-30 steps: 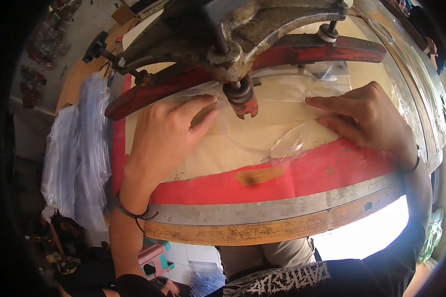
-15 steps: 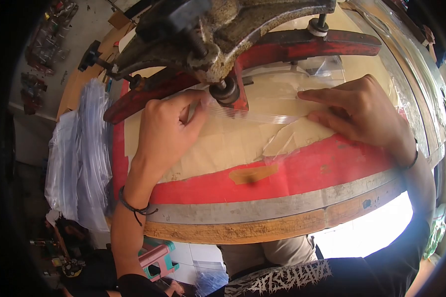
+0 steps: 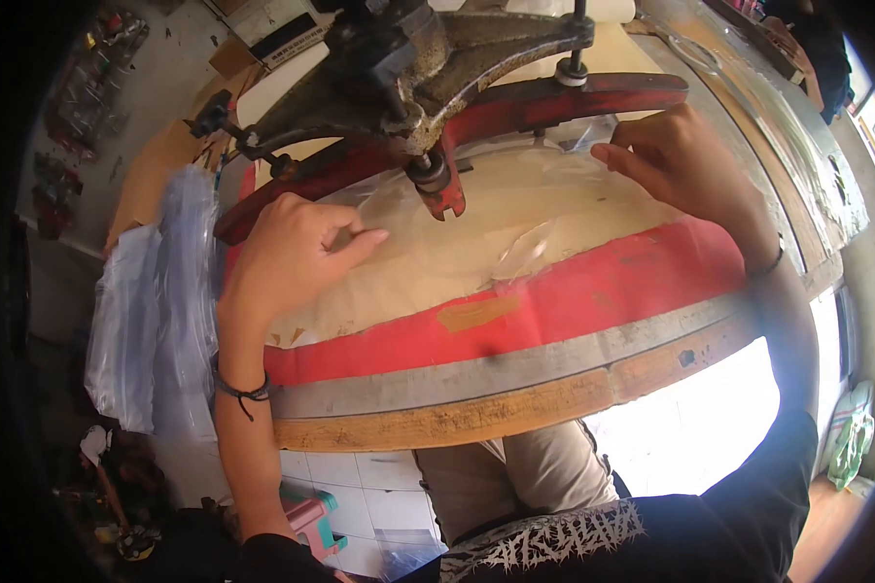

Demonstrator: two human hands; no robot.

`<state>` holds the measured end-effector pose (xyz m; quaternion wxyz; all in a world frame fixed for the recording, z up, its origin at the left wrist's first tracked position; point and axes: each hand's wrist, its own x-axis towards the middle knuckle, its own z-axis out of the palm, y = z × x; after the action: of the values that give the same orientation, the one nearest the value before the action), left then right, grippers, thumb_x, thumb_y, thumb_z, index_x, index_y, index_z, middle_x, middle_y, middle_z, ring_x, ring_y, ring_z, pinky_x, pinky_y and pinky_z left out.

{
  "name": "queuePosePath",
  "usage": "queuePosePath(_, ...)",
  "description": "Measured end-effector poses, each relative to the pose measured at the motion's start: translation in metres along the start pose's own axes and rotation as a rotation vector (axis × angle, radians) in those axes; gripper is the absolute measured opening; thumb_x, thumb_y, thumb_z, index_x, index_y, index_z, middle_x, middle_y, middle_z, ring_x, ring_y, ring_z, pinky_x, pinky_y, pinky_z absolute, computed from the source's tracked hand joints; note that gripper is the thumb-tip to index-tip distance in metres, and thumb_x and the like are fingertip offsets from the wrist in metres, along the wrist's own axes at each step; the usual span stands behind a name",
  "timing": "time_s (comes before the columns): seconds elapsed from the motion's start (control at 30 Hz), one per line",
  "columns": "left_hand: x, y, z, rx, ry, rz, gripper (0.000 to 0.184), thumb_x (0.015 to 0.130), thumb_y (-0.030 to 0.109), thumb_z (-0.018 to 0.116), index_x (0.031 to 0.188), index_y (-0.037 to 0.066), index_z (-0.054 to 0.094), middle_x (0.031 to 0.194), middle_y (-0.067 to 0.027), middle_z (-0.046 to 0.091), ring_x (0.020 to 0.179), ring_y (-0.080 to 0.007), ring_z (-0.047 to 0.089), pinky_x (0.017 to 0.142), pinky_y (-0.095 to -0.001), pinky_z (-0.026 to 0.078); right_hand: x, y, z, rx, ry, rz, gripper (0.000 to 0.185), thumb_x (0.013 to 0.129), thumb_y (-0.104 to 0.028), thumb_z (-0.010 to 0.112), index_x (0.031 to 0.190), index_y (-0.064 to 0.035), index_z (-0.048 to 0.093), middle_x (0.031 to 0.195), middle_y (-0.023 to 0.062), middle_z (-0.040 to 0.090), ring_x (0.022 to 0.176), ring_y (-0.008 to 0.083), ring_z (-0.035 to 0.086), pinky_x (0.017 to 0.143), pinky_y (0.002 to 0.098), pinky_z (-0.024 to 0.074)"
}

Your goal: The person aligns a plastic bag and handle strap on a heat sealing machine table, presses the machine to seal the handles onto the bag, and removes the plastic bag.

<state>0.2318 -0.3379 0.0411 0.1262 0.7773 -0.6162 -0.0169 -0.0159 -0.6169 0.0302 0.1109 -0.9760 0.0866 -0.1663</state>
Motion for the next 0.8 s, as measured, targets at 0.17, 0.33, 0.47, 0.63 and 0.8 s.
queuePosePath(0.17,-0.014,-0.014,-0.022,0.154,-0.339,-0.448,0.055,0.093,0.05,0.06,0.083,-0.003,0.07,0.07,-0.0255,0.064,0.073,-0.0411,0.066,0.072,-0.048,0.052,-0.007,0.019,0.015,0.013,0.172,0.064,0.041,0.097,-0.036,0.064,0.076,-0.0009,0.064,0.061,0.0049,0.06,0.053,0.0144,0.056,0.052,0.0311,0.0432)
queuePosePath(0.33,-0.019,-0.023,-0.007,0.011,-0.172,-0.555,0.066,0.096,0.054,0.054,0.081,-0.008,0.068,0.08,-0.0268,0.067,0.085,-0.0418,0.068,0.078,-0.0486,0.051,-0.011,0.02,0.008,0.232,-0.083,0.434,0.051,0.099,-0.046,0.058,0.078,0.0,0.065,0.069,0.0041,0.064,0.066,0.0105,0.059,0.061,0.0301,0.0467)
queuePosePath(0.47,-0.008,-0.03,0.017,-0.13,-0.041,-0.342,0.065,0.096,0.053,0.056,0.07,-0.007,0.062,0.054,-0.0133,0.059,0.05,-0.0238,0.06,0.058,-0.0396,0.05,-0.012,0.032,0.03,0.349,-0.005,0.405,0.052,0.099,-0.049,0.056,0.084,-0.0011,0.069,0.075,0.0035,0.065,0.071,0.0091,0.058,0.067,0.0291,0.0475)
queuePosePath(0.63,0.0,-0.036,0.036,-0.503,0.024,-0.332,0.048,0.096,0.04,0.064,0.073,-0.002,0.06,0.055,-0.004,0.054,0.044,-0.0132,0.053,0.043,-0.0303,0.041,-0.016,0.018,0.041,0.737,0.173,0.539,0.042,0.098,-0.042,0.06,0.11,-0.0031,0.066,0.103,0.0062,0.074,0.079,0.0108,0.066,0.07,0.0262,0.0512)
queuePosePath(0.8,-0.005,-0.016,0.018,-0.901,-0.121,-0.374,0.039,0.097,0.036,0.063,0.072,0.006,0.058,0.056,0.0041,0.05,0.042,-0.0056,0.047,0.037,-0.0219,0.03,-0.02,0.034,0.053,0.803,0.302,0.581,0.033,0.097,-0.036,0.058,0.109,-0.0058,0.065,0.104,0.0052,0.072,0.08,0.0091,0.064,0.066,0.0239,0.0486)
